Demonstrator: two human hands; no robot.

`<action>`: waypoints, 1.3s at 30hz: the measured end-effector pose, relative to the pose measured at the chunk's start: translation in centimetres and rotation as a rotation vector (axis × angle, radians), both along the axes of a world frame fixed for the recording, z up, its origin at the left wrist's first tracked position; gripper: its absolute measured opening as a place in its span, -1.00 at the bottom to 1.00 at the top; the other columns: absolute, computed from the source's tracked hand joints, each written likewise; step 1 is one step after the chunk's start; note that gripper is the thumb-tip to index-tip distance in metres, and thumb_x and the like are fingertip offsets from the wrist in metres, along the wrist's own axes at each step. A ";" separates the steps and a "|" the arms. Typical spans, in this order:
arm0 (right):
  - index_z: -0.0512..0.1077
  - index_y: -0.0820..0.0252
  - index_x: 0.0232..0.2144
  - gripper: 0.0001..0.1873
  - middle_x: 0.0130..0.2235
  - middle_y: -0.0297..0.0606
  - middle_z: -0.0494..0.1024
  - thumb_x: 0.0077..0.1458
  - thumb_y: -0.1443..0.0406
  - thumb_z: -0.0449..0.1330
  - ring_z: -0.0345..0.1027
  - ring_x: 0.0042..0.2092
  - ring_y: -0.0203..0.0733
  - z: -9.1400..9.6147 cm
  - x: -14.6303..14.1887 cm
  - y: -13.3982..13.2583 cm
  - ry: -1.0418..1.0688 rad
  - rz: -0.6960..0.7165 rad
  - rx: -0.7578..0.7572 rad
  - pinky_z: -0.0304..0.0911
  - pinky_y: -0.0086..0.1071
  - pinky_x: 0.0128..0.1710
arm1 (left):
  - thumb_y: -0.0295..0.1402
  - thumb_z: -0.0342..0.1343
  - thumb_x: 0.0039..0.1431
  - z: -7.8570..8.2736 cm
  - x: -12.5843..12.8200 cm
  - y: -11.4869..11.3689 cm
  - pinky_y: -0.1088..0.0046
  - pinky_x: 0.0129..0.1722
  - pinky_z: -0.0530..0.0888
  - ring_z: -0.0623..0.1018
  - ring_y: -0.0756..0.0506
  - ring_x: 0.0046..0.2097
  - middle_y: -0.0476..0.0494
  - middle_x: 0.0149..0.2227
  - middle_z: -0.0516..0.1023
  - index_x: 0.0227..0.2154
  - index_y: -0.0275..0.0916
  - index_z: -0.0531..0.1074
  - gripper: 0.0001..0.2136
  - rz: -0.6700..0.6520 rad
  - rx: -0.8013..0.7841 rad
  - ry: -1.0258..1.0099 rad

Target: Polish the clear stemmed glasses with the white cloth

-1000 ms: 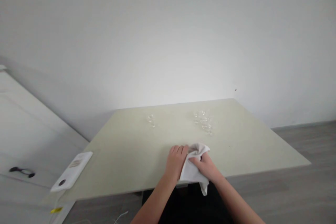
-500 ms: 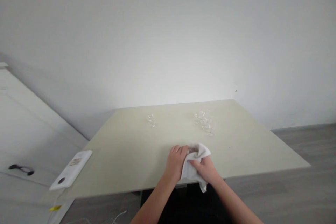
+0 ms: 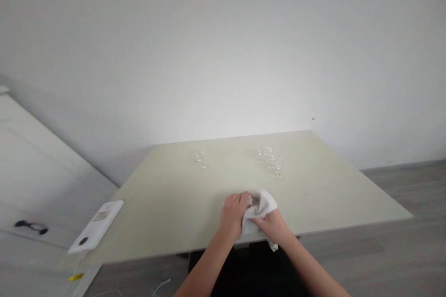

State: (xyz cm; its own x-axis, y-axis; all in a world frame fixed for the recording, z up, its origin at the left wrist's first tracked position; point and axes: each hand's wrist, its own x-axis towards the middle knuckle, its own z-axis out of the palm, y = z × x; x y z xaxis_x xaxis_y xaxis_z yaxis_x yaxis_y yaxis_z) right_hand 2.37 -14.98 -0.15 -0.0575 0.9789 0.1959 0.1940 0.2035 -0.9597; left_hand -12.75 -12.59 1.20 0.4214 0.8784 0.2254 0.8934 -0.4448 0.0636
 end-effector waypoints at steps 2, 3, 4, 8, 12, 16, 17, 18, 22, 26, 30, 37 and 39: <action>0.44 0.21 -0.16 -0.64 -0.19 -0.15 0.55 0.09 0.09 0.16 0.43 -0.15 -0.03 -0.8 0.0 0.3 0.078 -0.086 -0.124 0.35 -0.22 -0.13 | -0.42 -0.01 0.26 -0.5 0.0 -0.4 0.25 -0.03 0.37 0.49 -0.17 -0.09 -0.20 -0.17 0.52 0.01 -0.23 0.30 -0.73 -0.047 0.101 -0.005; 0.45 0.23 -0.19 -0.64 -0.22 -0.14 0.56 0.14 0.07 0.11 0.43 -0.17 -0.03 -1.0 0.1 0.4 0.095 -0.081 -0.161 0.35 -0.22 -0.15 | -0.43 -0.02 0.26 -0.7 0.1 -0.6 0.24 -0.05 0.38 0.49 -0.18 -0.11 -0.21 -0.17 0.52 0.02 -0.24 0.29 -0.73 -0.058 0.115 0.008; 0.45 0.23 -0.21 -0.64 -0.24 -0.15 0.56 0.15 0.07 0.10 0.44 -0.18 -0.03 -1.1 0.4 0.3 0.086 -0.058 -0.171 0.36 -0.22 -0.16 | -0.44 -0.03 0.26 -0.8 0.1 -0.8 0.25 -0.08 0.39 0.50 -0.18 -0.13 -0.20 -0.19 0.52 0.01 -0.24 0.29 -0.73 -0.058 0.101 0.023; 0.44 0.19 -0.13 -0.60 -0.17 -0.18 0.54 -0.05 0.19 0.30 0.41 -0.12 -0.03 -0.1 1.4 -0.5 -0.112 0.121 -0.004 0.31 -0.19 -0.04 | -0.36 -0.04 0.28 -0.5 0.0 -0.7 0.32 -0.17 0.40 0.55 -0.16 -0.20 -0.16 -0.28 0.56 -0.06 -0.21 0.32 -0.80 -0.026 -0.119 0.049; 0.35 0.10 -0.02 -0.47 -0.05 -0.21 0.47 -0.10 0.28 0.31 0.40 -0.10 -0.09 1.0 1.2 -1.0 -0.121 0.216 0.135 0.31 -0.27 -0.04 | -0.33 0.04 0.23 0.0 -0.1 -0.1 0.35 -0.26 0.42 0.57 -0.18 -0.25 -0.19 -0.32 0.57 -0.06 -0.26 0.33 -0.75 0.045 -0.266 0.037; 0.33 0.14 -0.03 -0.54 -0.09 -0.17 0.50 -0.01 0.22 0.25 0.40 -0.07 -0.05 -0.4 0.0 -0.6 0.027 0.041 0.065 0.29 -0.20 0.00 | -0.42 0.00 0.24 -0.3 0.1 0.1 0.23 0.06 0.34 0.51 -0.17 -0.07 -0.20 -0.21 0.55 0.00 -0.26 0.31 -0.73 -0.011 -0.063 -0.048; 0.37 0.17 -0.09 -0.65 -0.12 -0.15 0.52 0.07 0.18 0.19 0.40 -0.07 -0.03 -0.9 -0.2 -0.4 0.056 -0.028 0.002 0.29 -0.17 0.00 | -0.43 -0.02 0.26 -0.4 0.1 0.0 0.20 0.12 0.30 0.50 -0.16 -0.04 -0.19 -0.18 0.54 0.02 -0.24 0.29 -0.72 -0.044 -0.007 -0.056; 0.40 0.19 -0.14 -0.70 -0.16 -0.13 0.53 0.13 0.15 0.12 0.41 -0.08 -0.01 -1.2 -0.3 -0.3 0.073 -0.081 -0.055 0.29 -0.14 0.00 | -0.43 -0.05 0.27 -0.5 0.1 -0.1 0.20 0.12 0.29 0.49 -0.15 -0.04 -0.19 -0.16 0.54 0.03 -0.22 0.28 -0.72 -0.073 0.024 -0.052; 0.39 0.17 -0.04 -0.60 -0.05 -0.12 0.50 0.07 0.19 0.20 0.37 0.02 0.01 -1.2 0.3 -0.5 -0.004 0.012 0.043 0.21 -0.13 0.11 | -0.39 -0.08 0.29 -0.3 0.0 -0.3 0.30 -0.11 0.39 0.53 -0.16 -0.13 -0.18 -0.20 0.55 -0.01 -0.21 0.28 -0.76 -0.066 -0.098 -0.002; 0.27 0.09 0.10 -0.37 0.01 -0.16 0.47 -0.06 0.28 0.29 0.41 -0.04 -0.05 -0.3 1.1 -1.2 0.004 0.191 0.109 0.28 -0.21 0.04 | -0.34 0.01 0.24 0.7 -0.4 -0.1 0.42 -0.28 0.35 0.57 -0.15 -0.21 -0.13 -0.31 0.57 0.00 -0.21 0.25 -0.72 0.050 -0.258 -0.009; 0.38 0.14 0.00 -0.55 -0.03 -0.09 0.51 0.09 0.12 0.18 0.40 0.00 0.04 -1.0 1.3 -1.3 0.161 0.119 -0.080 0.30 -0.09 0.03 | -0.31 0.06 0.19 1.6 -0.9 0.0 0.46 -0.32 0.31 0.56 -0.10 -0.28 0.00 -0.37 0.55 -0.06 -0.14 0.26 -0.74 0.074 -0.306 -0.132; 0.51 0.10 -0.19 -0.73 -0.12 -0.17 0.55 0.02 0.20 0.23 0.37 0.02 0.05 -0.5 1.4 -0.1 0.003 0.259 0.062 0.13 -0.08 0.18 | -0.50 0.03 0.13 0.9 -0.6 -0.9 0.31 -0.06 0.32 0.51 -0.16 -0.11 -0.14 -0.23 0.55 -0.19 -0.22 0.33 -0.82 -0.193 -0.125 -0.064; 0.54 0.11 -0.27 -0.80 -0.18 -0.18 0.57 0.05 0.23 0.18 0.38 0.00 0.04 -0.5 1.5 0.1 -0.045 0.265 0.062 0.17 -0.10 0.15 | -0.44 0.08 0.13 0.8 -0.4 -1.2 0.28 -0.07 0.33 0.52 -0.18 -0.11 -0.16 -0.22 0.55 -0.18 -0.23 0.33 -0.82 -0.223 -0.120 -0.020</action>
